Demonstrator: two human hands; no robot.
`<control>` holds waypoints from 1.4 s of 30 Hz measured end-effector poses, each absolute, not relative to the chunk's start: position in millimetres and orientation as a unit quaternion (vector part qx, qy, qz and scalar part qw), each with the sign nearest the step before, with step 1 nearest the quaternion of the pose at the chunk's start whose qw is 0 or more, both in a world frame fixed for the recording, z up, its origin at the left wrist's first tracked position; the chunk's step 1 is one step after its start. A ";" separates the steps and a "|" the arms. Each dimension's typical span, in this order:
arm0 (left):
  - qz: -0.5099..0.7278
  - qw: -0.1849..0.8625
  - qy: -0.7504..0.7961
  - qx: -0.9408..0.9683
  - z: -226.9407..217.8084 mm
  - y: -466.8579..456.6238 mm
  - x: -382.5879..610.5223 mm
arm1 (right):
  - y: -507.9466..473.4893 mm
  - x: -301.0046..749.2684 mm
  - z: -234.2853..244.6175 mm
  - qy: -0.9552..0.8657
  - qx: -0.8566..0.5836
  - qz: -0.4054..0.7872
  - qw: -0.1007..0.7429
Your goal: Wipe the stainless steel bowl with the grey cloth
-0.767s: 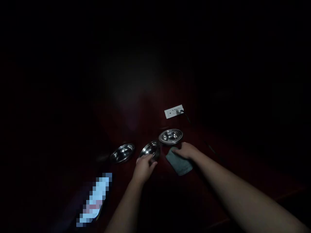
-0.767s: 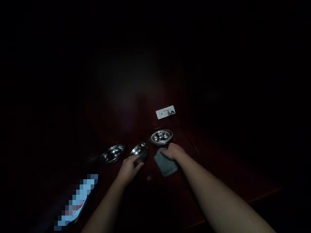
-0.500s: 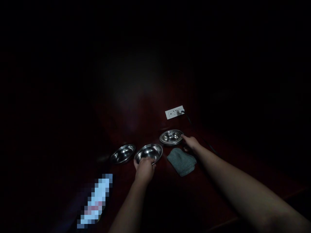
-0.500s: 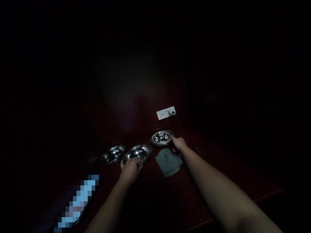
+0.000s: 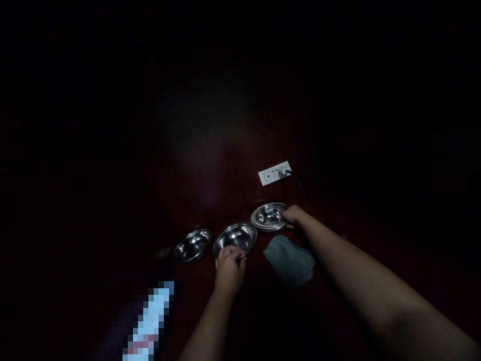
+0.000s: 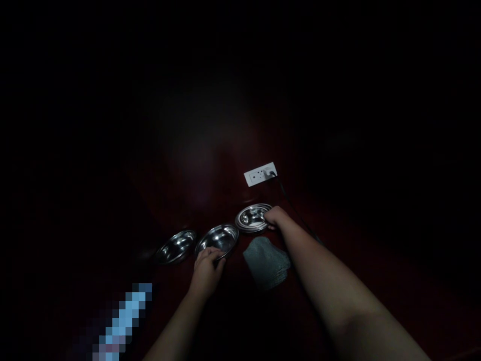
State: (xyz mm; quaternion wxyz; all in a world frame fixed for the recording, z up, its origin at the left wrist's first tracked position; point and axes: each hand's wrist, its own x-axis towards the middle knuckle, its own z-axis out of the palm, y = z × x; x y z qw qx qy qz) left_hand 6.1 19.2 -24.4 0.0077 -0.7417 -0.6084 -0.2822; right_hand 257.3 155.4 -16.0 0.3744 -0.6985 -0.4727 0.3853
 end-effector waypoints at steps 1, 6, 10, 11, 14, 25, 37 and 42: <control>-0.291 0.011 -0.598 -0.747 -24.4 19.2 5.7 | 155.7 257.6 -15.6 -0.472 -0.697 0.400 0.362; -0.311 0.018 -0.581 -0.752 -24.7 17.6 3.9 | 152.1 261.1 -12.4 -0.470 -0.705 0.400 0.349; -0.306 0.022 -0.582 -0.753 -26.2 15.7 3.9 | 147.2 263.0 -10.1 -0.463 -0.709 0.383 0.369; -0.305 0.024 -0.583 -0.752 -26.3 15.3 3.9 | 145.8 263.4 -9.7 -0.461 -0.708 0.381 0.376; -0.309 0.038 -0.591 -0.744 -25.6 14.1 3.7 | 141.0 265.6 -8.0 -0.451 -0.704 0.379 0.396; -0.326 0.051 -0.582 -0.743 -27.0 16.8 8.2 | 134.1 272.1 -4.6 -0.427 -0.666 0.449 0.416; -0.378 0.026 -0.518 -0.767 -31.7 47.9 41.1 | 147.7 268.8 9.4 -0.484 -0.648 0.415 0.417; -0.431 -0.016 -0.484 -0.761 -30.3 60.9 52.4 | 150.0 266.5 6.2 -0.506 -0.672 0.352 0.410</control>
